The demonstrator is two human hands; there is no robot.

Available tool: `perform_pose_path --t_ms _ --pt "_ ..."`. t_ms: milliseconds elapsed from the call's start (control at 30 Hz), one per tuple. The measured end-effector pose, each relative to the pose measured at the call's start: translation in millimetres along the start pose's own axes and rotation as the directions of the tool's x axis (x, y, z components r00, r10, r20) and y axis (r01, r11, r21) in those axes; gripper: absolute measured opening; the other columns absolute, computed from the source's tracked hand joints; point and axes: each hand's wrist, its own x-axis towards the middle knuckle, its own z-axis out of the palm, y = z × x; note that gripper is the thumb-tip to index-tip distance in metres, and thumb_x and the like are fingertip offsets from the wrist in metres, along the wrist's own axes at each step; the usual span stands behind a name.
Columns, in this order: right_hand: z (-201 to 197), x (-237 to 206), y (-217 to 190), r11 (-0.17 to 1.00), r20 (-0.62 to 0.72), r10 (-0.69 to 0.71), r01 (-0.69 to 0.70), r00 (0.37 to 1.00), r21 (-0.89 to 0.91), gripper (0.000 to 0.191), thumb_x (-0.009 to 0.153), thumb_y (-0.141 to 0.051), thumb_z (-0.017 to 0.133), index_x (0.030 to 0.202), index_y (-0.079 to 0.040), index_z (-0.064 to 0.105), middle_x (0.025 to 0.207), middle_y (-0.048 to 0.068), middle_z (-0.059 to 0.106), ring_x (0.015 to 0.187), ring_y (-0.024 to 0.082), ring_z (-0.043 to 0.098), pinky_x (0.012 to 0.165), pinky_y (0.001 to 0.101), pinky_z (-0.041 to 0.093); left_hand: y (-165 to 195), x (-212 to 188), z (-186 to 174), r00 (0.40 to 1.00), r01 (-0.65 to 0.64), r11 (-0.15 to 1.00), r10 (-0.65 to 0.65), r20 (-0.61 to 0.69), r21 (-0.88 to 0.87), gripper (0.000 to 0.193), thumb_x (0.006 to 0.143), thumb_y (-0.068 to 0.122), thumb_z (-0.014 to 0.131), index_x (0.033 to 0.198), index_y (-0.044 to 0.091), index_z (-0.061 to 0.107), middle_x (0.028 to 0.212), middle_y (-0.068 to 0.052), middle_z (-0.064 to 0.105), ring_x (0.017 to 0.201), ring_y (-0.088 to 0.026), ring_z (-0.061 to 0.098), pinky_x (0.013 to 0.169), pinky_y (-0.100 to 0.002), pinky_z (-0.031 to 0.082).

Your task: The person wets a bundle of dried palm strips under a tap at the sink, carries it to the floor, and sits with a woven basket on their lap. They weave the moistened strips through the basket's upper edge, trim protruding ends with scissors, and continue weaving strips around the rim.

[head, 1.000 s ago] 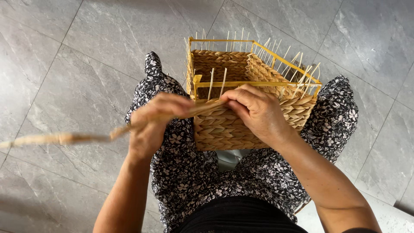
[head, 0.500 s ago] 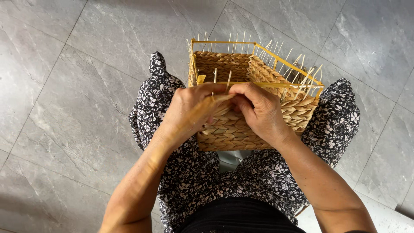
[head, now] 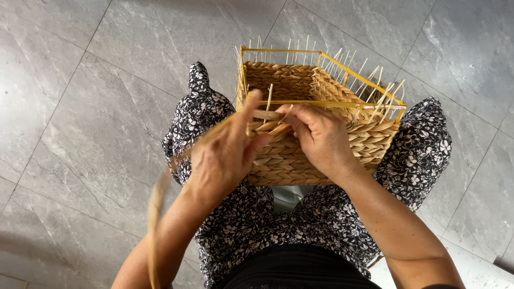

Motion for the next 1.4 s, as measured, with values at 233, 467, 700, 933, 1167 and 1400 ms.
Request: perform_pose_path --t_ms 233,467,700,933,1167,1400 --pt "2.1 -0.8 -2.3 0.978 0.048 0.11 -0.117 0.993 0.171 0.013 0.101 -0.006 0.068 0.112 -0.011 0.061 0.112 0.001 0.078 0.077 0.009 0.07 0.065 0.0234 0.059 -9.0 -8.8 -27.5 0.981 0.033 0.984 -0.066 -0.185 -0.178 0.017 0.109 0.02 0.059 0.115 0.004 0.06 0.071 -0.003 0.068 0.055 -0.011 0.066 0.047 -0.03 0.05" --pt "11.0 -2.3 0.0 0.984 -0.048 0.072 -0.063 0.996 0.165 0.006 0.106 -0.007 0.064 0.107 -0.007 0.058 0.1 0.002 0.078 0.088 0.009 0.076 0.069 0.0206 0.06 -19.3 -14.9 -46.3 0.91 0.402 0.91 -0.385 0.153 -0.101 0.022 0.103 0.026 0.059 0.099 0.006 0.067 0.052 -0.005 0.065 0.042 -0.016 0.064 0.042 -0.033 0.049" --pt "8.9 1.5 -3.1 0.983 -0.052 0.075 -0.065 0.996 0.169 0.008 0.106 -0.006 0.065 0.11 -0.006 0.057 0.099 0.003 0.077 0.092 0.009 0.077 0.076 0.0227 0.061 6.6 -14.6 -40.0 0.992 0.127 0.982 -0.127 -0.007 0.137 0.026 0.1 0.034 0.066 0.112 0.011 0.063 0.076 -0.002 0.066 0.056 -0.017 0.063 0.048 -0.036 0.05" --pt "-6.7 -2.2 -4.2 0.999 0.012 -0.028 0.027 1.0 0.016 0.021 0.098 -0.002 0.072 0.115 -0.007 0.061 0.104 0.002 0.072 0.083 0.009 0.072 0.068 0.0213 0.061 16.7 -5.7 -7.5 0.992 -0.058 0.976 0.079 -0.094 0.212 0.021 0.096 0.03 0.075 0.097 0.01 0.069 0.089 -0.005 0.053 0.081 -0.021 0.057 0.066 -0.035 0.053" --pt "11.2 -8.3 5.2 0.999 -0.208 -0.046 0.046 0.977 -0.001 0.013 0.1 0.0 0.075 0.107 -0.008 0.066 0.102 0.001 0.073 0.078 0.005 0.069 0.063 0.0196 0.057 21.2 0.6 6.5 0.984 -0.068 0.973 0.102 -0.145 0.222 0.023 0.1 0.023 0.068 0.117 0.009 0.073 0.081 -0.004 0.06 0.069 -0.019 0.062 0.055 -0.034 0.053" --pt "14.1 -12.0 7.0 0.991 -0.223 0.002 0.028 0.975 0.134 0.017 0.101 0.006 0.072 0.112 -0.005 0.065 0.104 0.002 0.074 0.08 0.005 0.069 0.067 0.0198 0.057 14.6 24.7 26.4 0.971 0.165 0.986 -0.168 0.17 0.03 0.019 0.105 0.024 0.059 0.107 0.01 0.072 0.066 -0.007 0.072 0.051 -0.023 0.071 0.046 -0.038 0.056"
